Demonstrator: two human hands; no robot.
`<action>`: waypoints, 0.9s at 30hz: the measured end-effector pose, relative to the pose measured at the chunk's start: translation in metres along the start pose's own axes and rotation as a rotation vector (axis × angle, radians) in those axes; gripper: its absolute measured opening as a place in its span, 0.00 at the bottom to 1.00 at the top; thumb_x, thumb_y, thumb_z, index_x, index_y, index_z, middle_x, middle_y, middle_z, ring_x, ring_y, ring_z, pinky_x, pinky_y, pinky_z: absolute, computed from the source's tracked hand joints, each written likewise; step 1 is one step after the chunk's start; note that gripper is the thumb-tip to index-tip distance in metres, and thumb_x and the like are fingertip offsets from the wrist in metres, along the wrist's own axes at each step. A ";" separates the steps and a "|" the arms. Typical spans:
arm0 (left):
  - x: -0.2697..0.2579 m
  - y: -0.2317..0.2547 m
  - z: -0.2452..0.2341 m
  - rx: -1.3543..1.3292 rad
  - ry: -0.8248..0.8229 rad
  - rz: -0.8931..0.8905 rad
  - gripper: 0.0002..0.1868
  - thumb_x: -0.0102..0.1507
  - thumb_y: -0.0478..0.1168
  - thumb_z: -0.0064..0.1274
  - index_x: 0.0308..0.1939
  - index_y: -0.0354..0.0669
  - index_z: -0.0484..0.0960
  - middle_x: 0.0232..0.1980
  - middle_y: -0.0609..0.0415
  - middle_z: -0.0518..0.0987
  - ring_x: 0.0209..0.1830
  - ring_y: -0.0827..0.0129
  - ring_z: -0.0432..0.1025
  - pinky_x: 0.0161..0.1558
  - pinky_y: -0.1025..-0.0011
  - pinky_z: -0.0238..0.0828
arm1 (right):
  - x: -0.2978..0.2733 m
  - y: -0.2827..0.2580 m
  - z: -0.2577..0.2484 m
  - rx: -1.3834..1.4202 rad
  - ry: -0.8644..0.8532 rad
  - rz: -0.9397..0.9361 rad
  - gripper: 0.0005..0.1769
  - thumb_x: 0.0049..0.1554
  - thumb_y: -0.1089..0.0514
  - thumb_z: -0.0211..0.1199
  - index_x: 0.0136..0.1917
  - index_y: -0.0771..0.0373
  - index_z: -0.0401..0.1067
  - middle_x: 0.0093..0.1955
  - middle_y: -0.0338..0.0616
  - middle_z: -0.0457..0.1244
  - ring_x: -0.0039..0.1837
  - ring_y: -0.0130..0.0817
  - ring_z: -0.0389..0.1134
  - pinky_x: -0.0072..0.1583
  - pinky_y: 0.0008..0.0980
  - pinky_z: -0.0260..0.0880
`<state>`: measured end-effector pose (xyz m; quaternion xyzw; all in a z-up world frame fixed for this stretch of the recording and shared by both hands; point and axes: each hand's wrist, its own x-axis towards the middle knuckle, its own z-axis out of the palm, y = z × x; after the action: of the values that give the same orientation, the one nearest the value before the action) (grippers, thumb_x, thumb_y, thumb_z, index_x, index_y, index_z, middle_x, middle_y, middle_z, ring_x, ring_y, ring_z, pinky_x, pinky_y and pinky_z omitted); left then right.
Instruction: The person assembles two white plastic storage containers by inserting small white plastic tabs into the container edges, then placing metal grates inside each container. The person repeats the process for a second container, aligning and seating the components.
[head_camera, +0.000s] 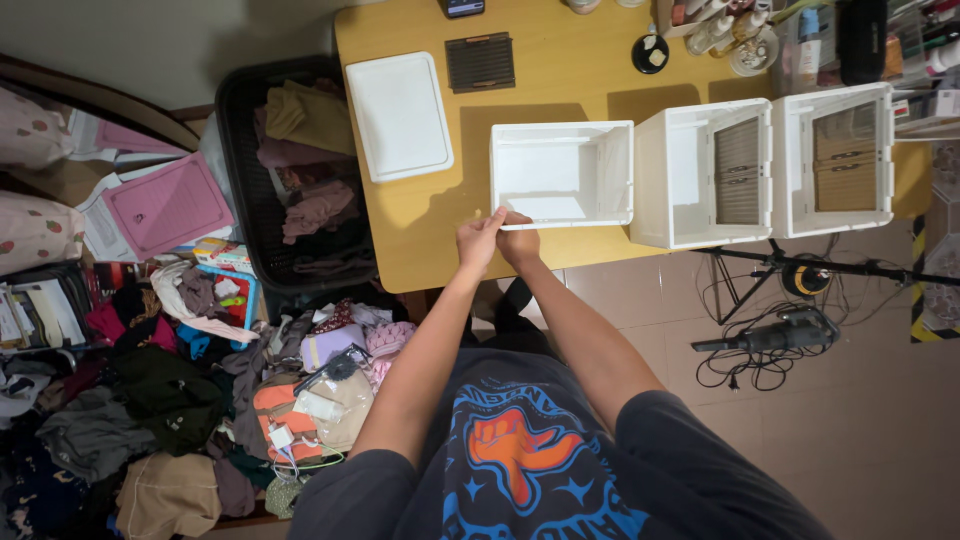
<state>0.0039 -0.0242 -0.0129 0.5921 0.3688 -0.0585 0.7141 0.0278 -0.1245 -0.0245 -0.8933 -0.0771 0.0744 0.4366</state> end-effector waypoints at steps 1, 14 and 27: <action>0.002 -0.003 -0.001 -0.006 -0.012 0.004 0.21 0.61 0.51 0.65 0.36 0.31 0.88 0.32 0.60 0.81 0.33 0.79 0.70 0.39 0.76 0.68 | -0.001 0.000 -0.002 0.020 -0.003 -0.031 0.05 0.56 0.59 0.64 0.46 0.59 0.77 0.45 0.52 0.70 0.50 0.55 0.70 0.50 0.49 0.70; -0.065 0.044 0.027 0.602 0.022 0.892 0.22 0.64 0.42 0.59 0.57 0.29 0.79 0.64 0.36 0.76 0.69 0.45 0.66 0.70 0.55 0.61 | -0.099 0.091 -0.110 0.166 0.276 0.249 0.09 0.60 0.65 0.63 0.54 0.71 0.77 0.43 0.51 0.72 0.44 0.32 0.72 0.47 0.32 0.73; -0.064 0.028 0.153 0.988 -0.490 0.946 0.18 0.58 0.34 0.58 0.51 0.32 0.80 0.51 0.39 0.80 0.50 0.44 0.74 0.52 0.54 0.71 | -0.066 0.078 -0.178 0.259 0.380 0.244 0.20 0.59 0.72 0.54 0.65 0.71 0.70 0.60 0.58 0.69 0.45 0.40 0.76 0.48 0.34 0.74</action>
<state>0.0420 -0.1743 0.0515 0.9116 -0.1667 -0.0339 0.3743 0.0044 -0.3222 0.0259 -0.8306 0.1245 -0.0334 0.5417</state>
